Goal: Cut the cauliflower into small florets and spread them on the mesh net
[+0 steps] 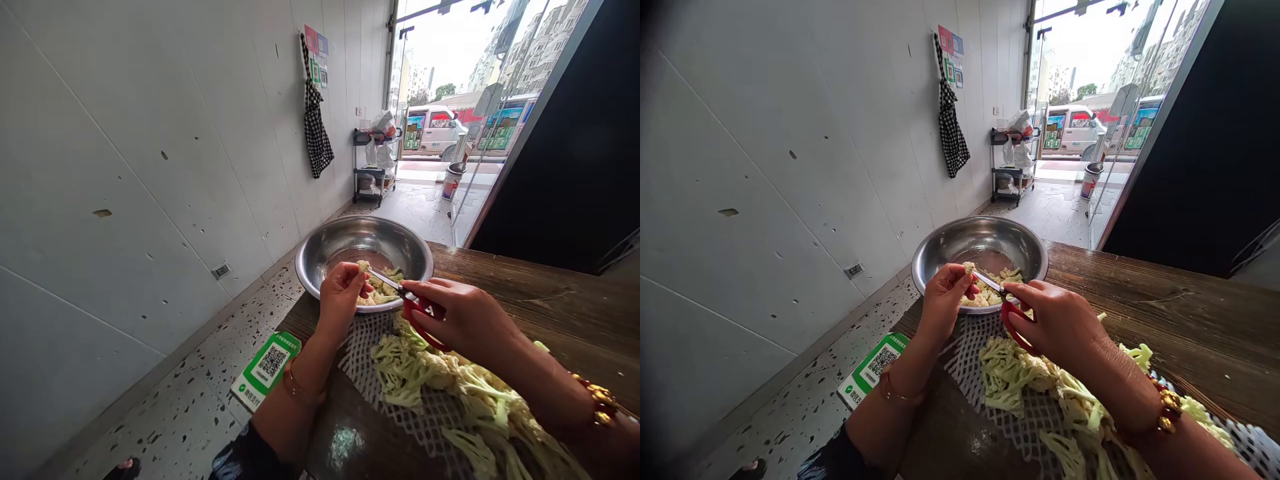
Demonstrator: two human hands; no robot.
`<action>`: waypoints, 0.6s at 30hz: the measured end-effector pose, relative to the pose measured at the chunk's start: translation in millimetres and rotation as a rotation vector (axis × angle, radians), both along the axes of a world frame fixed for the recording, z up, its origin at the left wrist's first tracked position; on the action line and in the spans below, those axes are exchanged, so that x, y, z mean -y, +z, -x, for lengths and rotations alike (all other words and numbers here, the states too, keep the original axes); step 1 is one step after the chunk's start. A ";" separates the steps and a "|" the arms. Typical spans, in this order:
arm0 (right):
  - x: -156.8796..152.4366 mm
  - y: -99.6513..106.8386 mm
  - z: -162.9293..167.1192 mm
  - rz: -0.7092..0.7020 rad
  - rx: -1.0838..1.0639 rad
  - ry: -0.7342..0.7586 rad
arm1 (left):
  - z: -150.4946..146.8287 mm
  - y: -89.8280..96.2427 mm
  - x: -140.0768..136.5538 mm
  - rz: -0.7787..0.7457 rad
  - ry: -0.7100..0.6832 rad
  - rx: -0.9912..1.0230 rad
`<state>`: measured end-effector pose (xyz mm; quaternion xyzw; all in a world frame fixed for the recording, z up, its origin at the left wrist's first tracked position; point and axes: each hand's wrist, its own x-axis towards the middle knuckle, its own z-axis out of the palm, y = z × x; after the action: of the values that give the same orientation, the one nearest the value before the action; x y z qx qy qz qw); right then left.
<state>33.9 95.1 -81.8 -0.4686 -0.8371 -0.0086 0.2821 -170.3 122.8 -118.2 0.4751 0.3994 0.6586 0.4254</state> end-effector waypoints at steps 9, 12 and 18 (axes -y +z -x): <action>-8.0 1.9 5.8 -0.009 -0.008 0.000 | 1.0 -1.5 -1.8 0.001 0.024 -0.019; -8.1 -0.3 6.2 -0.028 -0.015 -0.004 | 0.8 -1.6 -1.8 0.018 0.023 -0.022; -7.9 -3.9 10.6 -0.009 -0.043 -0.017 | 0.4 -0.1 -1.4 0.051 0.016 -0.009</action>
<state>23.2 103.0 -85.7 -0.4747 -0.8268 -0.0045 0.3019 -170.7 124.3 -118.4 0.4638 0.4216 0.6495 0.4304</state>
